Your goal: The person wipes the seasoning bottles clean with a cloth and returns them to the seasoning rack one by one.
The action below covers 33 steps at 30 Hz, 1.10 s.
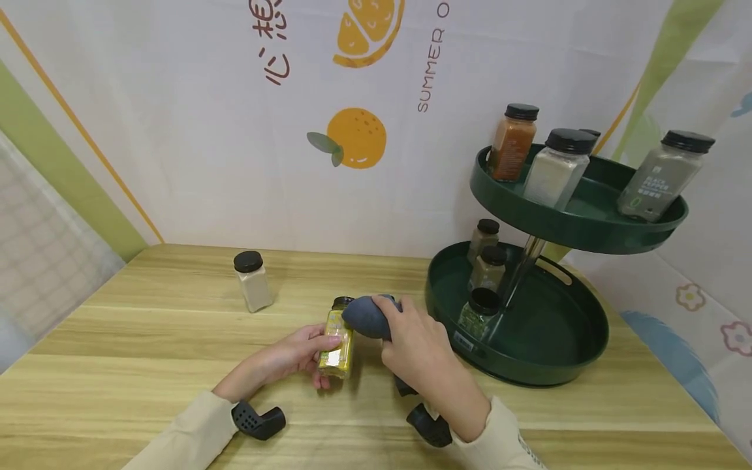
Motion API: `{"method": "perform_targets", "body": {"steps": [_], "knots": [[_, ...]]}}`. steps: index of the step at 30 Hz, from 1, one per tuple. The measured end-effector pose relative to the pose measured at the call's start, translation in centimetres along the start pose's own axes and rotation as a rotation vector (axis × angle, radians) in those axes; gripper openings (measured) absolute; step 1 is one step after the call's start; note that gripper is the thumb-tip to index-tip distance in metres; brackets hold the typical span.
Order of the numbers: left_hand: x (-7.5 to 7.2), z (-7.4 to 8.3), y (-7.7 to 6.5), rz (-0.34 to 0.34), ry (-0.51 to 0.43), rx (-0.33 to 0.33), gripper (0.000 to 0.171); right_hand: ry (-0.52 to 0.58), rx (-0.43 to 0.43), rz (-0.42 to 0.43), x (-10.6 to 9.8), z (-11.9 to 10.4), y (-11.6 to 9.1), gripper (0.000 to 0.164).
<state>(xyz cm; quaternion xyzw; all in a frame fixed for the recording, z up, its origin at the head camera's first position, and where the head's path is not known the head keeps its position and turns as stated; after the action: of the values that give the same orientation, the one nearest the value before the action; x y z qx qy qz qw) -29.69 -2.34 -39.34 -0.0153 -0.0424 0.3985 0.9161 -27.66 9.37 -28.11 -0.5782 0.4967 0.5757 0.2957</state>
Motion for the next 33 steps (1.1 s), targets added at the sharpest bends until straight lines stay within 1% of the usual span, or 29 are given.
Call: {"method": "perform_targets", "body": {"steps": [5, 8, 11, 16, 20, 24, 26, 29, 31, 33], "knots": [[0.2, 0.0, 0.1, -0.028, -0.022, 0.013, 0.044, -0.032, -0.033, -0.012, 0.2, -0.4, -0.1, 0.061], [0.1, 0.1, -0.1, -0.023, -0.031, 0.017, 0.048, -0.025, -0.057, -0.027, 0.3, -0.6, -0.3, 0.059], [-0.2, 0.3, -0.3, -0.01, -0.054, 0.041, 0.054, -0.007, -0.078, -0.06, 0.5, -1.0, -0.3, 0.058], [-0.6, 0.5, -0.4, -0.003, -0.118, 0.088, 0.058, 0.004, -0.106, -0.119, 0.8, -1.5, -0.5, 0.057], [-1.0, 0.5, -0.4, 0.029, -0.178, 0.097, 0.058, 0.01, -0.127, -0.144, 0.5, -1.3, -0.6, 0.056], [-1.4, 0.5, -0.4, 0.049, -0.279, 0.101, 0.049, -0.026, -0.141, -0.172, 0.0, -0.6, -0.9, 0.055], [-1.4, 0.6, -0.5, 0.039, -0.335, 0.112, 0.042, -0.047, -0.148, -0.162, -0.4, -0.3, -0.8, 0.055], [-1.3, 0.7, -0.6, -0.001, -0.405, 0.132, 0.035, -0.057, -0.164, -0.126, -0.8, 0.0, -0.7, 0.056], [-1.3, 0.8, -0.8, -0.028, -0.43, 0.137, 0.035, -0.047, -0.178, -0.096, -0.9, -0.2, -0.6, 0.055], [-1.1, 0.9, -0.9, -0.053, -0.431, 0.138, 0.038, -0.042, -0.184, -0.073, -1.0, -0.3, -0.4, 0.056]]}}
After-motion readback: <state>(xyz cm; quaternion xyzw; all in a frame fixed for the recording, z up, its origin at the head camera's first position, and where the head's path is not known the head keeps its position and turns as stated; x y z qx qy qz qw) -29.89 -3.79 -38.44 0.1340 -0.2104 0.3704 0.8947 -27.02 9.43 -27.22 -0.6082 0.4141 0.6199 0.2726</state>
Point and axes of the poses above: each hand's wrist, its own y-axis towards the middle knuckle, its own x-axis out of the palm, z = x × y, the point moved 10 cm from there along y, towards the middle knuckle, and after that the axes turned 1 degree about -y, right-handed, at the moved point
